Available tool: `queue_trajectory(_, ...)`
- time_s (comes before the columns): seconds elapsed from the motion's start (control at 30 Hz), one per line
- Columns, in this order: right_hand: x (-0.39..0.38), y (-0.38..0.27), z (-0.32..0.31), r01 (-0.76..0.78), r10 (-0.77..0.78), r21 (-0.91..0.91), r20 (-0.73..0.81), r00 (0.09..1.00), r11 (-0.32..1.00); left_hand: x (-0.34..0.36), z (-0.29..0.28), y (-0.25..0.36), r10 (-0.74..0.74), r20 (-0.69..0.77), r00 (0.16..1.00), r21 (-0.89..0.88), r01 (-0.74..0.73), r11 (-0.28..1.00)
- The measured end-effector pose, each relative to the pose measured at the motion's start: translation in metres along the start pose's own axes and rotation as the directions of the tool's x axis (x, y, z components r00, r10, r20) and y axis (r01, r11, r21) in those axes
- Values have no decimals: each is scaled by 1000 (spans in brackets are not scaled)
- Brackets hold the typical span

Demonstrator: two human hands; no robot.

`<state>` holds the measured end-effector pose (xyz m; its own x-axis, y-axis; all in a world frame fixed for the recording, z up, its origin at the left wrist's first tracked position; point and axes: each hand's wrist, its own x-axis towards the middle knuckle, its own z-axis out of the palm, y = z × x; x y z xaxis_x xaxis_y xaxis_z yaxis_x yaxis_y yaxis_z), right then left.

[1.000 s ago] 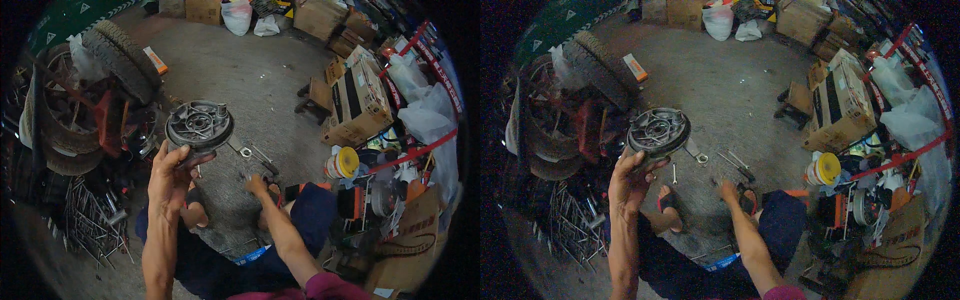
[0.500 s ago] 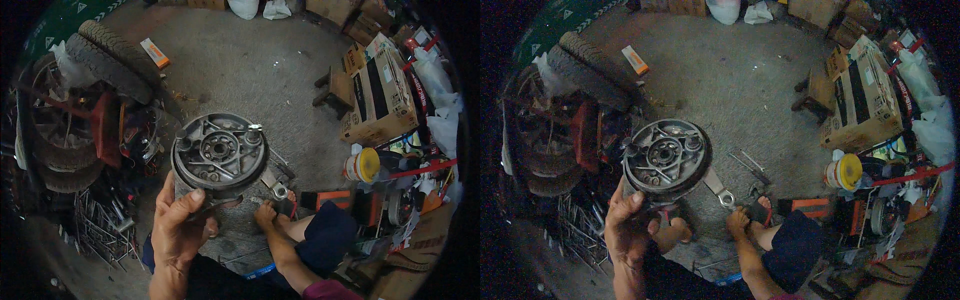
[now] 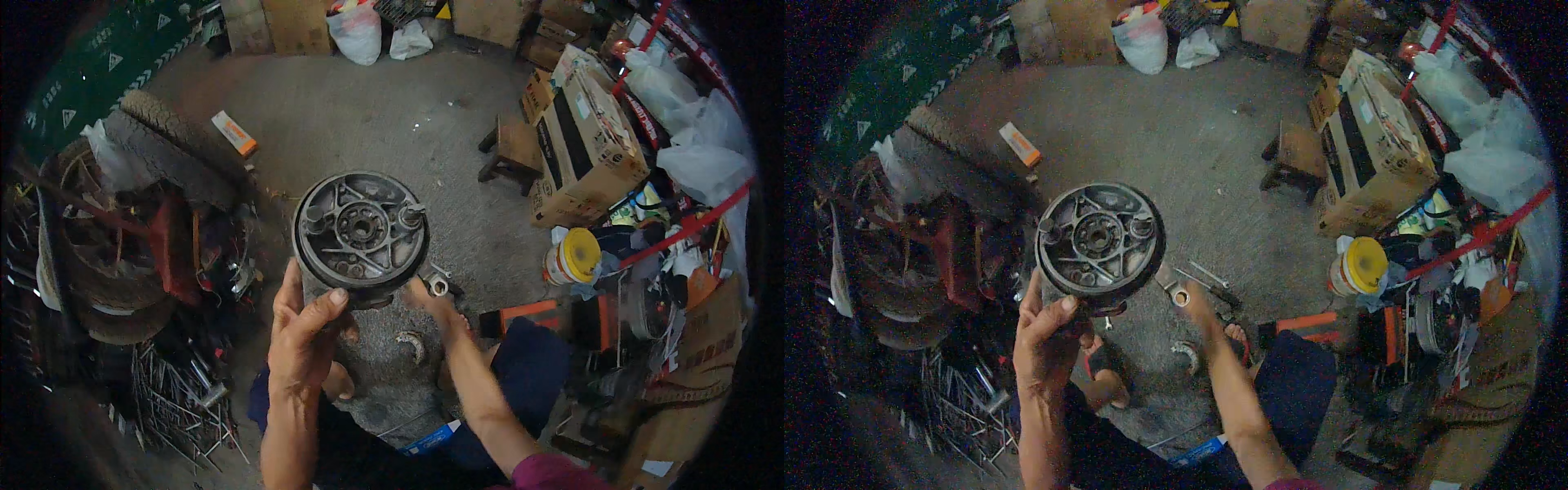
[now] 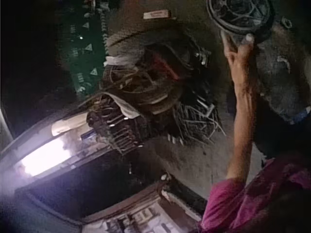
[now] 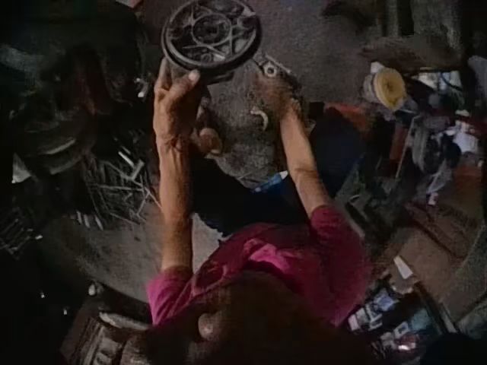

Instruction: The person disassembles a circular mechanical component, likely a clutch assembly, using a wrench and hammer. They remove a cover plate, extract internal friction plates and springs, and then reassemble the unit by inserting the components back into the housing and securing the cover.

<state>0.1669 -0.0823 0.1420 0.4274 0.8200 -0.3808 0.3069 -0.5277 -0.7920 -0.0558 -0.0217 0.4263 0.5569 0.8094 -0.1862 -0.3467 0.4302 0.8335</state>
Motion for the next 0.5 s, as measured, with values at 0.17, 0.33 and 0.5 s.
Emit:
queue_trajectory(0.17,-10,-149,-133,361,-408,630,-77,910,687,-2,20,-4,59,124,991,-122,-44,992)
queue_trajectory(0.33,-101,-224,-170,139,-380,635,261,887,760,2,13,-5,51,187,981,-121,-29,992)
queue_trajectory(0.5,-132,-195,-148,180,-240,771,-36,970,611,9,22,-13,-59,300,952,91,33,995)
